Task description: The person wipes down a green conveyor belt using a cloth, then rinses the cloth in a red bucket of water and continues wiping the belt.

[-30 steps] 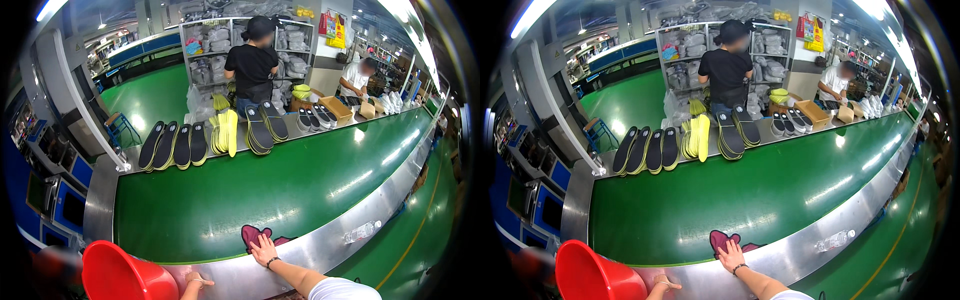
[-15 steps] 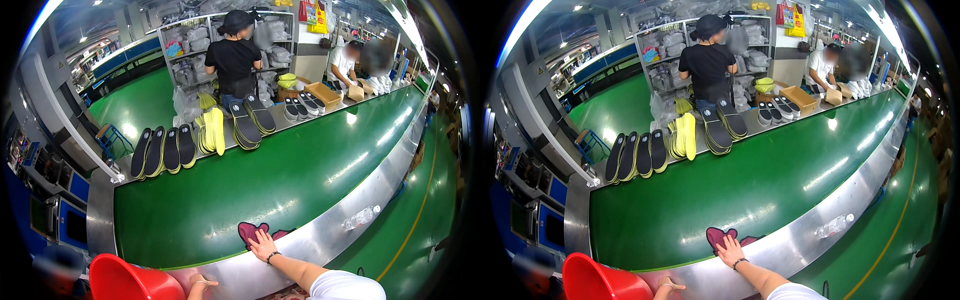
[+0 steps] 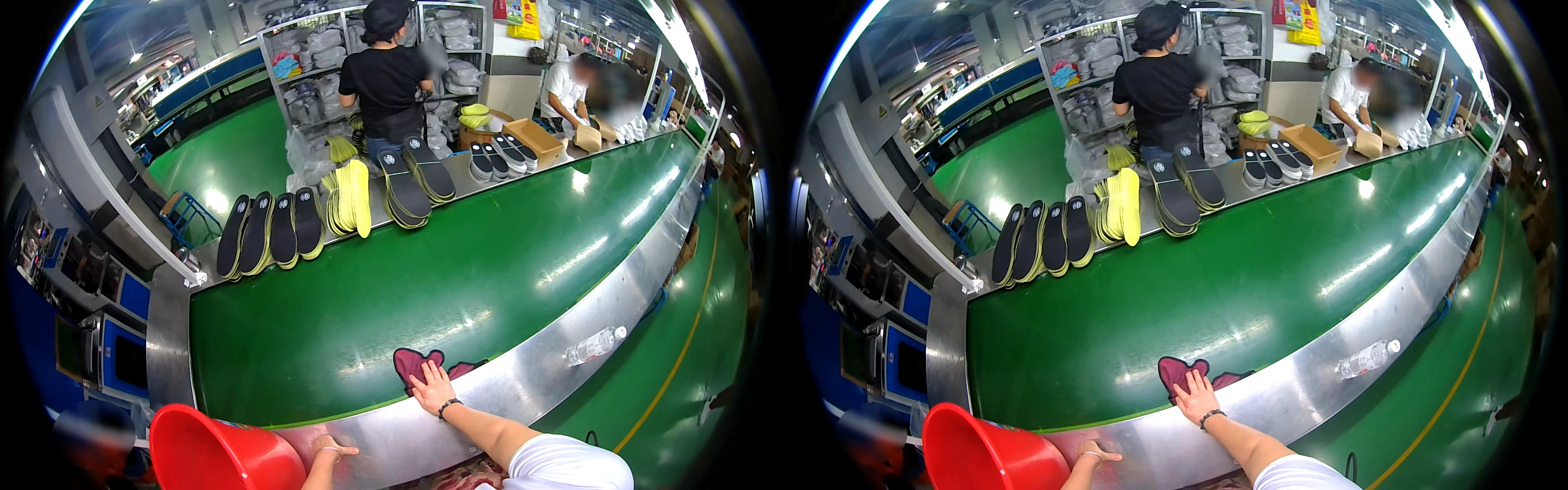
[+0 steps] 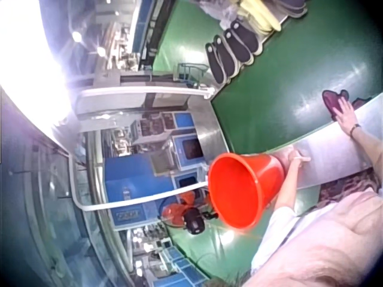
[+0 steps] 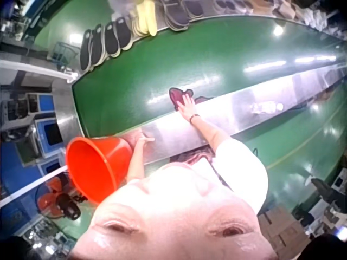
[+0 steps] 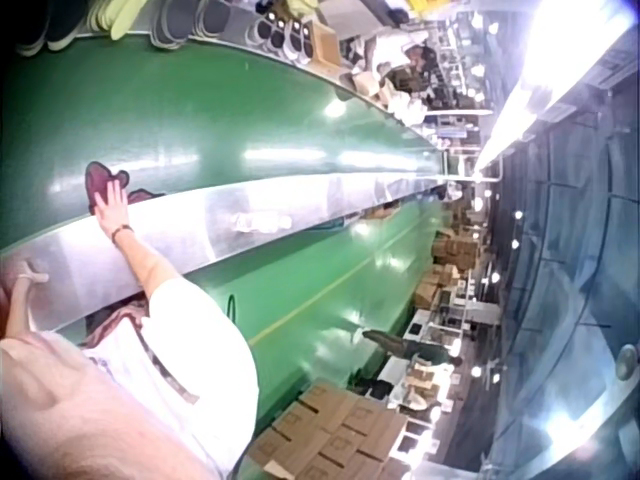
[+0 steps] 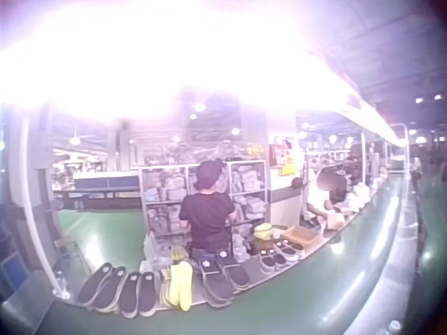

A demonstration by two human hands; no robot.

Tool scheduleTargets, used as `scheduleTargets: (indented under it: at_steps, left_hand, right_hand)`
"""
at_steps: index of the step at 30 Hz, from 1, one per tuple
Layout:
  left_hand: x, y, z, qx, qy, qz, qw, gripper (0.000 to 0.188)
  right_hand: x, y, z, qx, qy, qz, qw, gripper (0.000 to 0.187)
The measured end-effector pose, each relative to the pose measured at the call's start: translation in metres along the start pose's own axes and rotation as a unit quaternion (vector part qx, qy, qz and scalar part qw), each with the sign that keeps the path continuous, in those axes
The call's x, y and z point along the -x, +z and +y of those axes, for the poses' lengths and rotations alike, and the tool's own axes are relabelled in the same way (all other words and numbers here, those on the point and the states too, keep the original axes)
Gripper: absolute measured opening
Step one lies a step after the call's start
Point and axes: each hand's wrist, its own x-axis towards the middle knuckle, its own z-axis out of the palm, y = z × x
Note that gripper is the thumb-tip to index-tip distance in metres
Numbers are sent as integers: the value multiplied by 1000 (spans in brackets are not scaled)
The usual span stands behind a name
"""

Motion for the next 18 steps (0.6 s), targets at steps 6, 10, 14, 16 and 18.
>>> scheduleTargets:
  at_steps: [6, 10, 14, 16, 18]
  left_hand:
    - [9, -17, 13, 19, -16, -65, 998, 107]
    - [-2, -2, -1, 25, -16, -47, 998, 103]
    - [3, -10, 5, 39, -10, -75, 996, 103]
    - [0, -4, -1, 32, 0, -47, 998, 103]
    - [-1, -1, -3, 30, 0, -34, 999, 105]
  right_hand:
    - [3, 4, 6, -6, 7, 8, 1000, 40]
    - [0, 3, 0, -19, 3, 14, 1000, 39]
    - [2, 3, 2, -10, 6, 10, 1000, 39]
    - [0, 3, 0, -10, 4, 11, 1000, 39]
    - [0, 2, -2, -12, 0, 13, 1000, 39]
